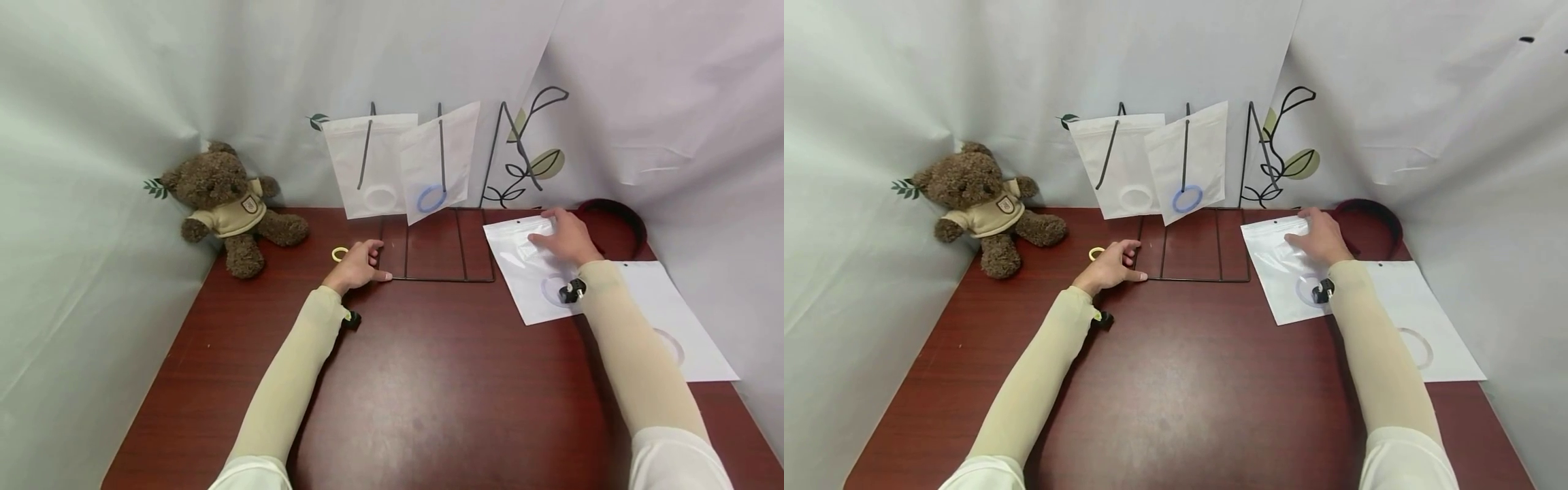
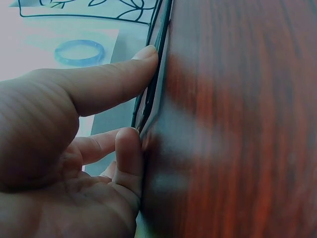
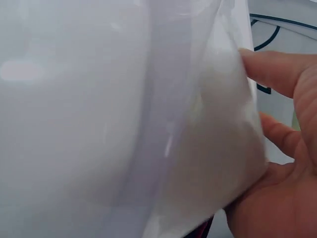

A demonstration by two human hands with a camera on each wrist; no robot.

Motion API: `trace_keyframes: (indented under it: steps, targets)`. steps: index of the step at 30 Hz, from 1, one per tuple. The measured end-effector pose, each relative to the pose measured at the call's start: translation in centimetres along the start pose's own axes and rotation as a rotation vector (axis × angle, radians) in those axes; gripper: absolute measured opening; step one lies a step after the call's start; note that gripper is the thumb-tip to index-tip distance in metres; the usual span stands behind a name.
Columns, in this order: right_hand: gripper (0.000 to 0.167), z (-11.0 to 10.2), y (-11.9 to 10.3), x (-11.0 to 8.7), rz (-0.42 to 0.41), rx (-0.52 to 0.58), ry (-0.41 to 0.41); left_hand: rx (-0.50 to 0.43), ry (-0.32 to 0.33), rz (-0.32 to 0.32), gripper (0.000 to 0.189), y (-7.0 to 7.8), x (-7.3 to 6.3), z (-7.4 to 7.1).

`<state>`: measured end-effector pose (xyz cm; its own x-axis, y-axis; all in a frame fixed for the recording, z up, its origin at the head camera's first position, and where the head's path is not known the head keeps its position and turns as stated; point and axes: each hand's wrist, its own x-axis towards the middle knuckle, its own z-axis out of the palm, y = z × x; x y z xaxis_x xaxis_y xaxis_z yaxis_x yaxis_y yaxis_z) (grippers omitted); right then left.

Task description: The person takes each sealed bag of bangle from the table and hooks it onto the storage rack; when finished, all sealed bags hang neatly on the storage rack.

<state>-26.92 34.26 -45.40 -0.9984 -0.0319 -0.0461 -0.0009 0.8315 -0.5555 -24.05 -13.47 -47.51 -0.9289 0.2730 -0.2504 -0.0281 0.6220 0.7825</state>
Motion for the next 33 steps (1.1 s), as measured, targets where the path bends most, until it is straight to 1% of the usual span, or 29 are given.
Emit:
trace_keyframes:
  steps: [4, 9, 12, 20, 27, 30, 33]
  targets:
    - [0.065, -0.2, 0.0, -0.3, 0.004, 0.061, 0.077, 0.013, 0.005, 0.004, 0.083, 0.1, 0.0, 0.1]
    - [0.067, -0.3, -0.2, -0.6, 0.050, 0.111, 0.120, 0.019, 0.007, 0.012, 0.083, 0.0, -0.1, 0.1]
    - [0.069, -0.4, -0.2, -0.8, 0.049, 0.128, 0.147, 0.019, 0.008, 0.015, 0.083, 0.0, -0.1, 0.1]
    - [0.063, -1.0, -0.7, -1.6, -0.002, 0.147, 0.227, 0.023, 0.003, 0.021, 0.083, 0.0, 0.0, 0.1]
    - [0.064, -1.6, -2.5, -2.8, -0.026, 0.197, 0.255, 0.024, 0.000, 0.022, 0.083, 0.1, -0.1, 0.1]
    - [0.061, -1.7, -3.5, -3.4, -0.070, 0.217, 0.302, 0.019, -0.004, 0.016, 0.083, 0.1, -0.1, 0.1]
    - [0.055, -1.7, -4.4, -4.0, -0.139, 0.244, 0.377, 0.024, -0.005, 0.016, 0.084, 0.0, 0.0, 0.0]
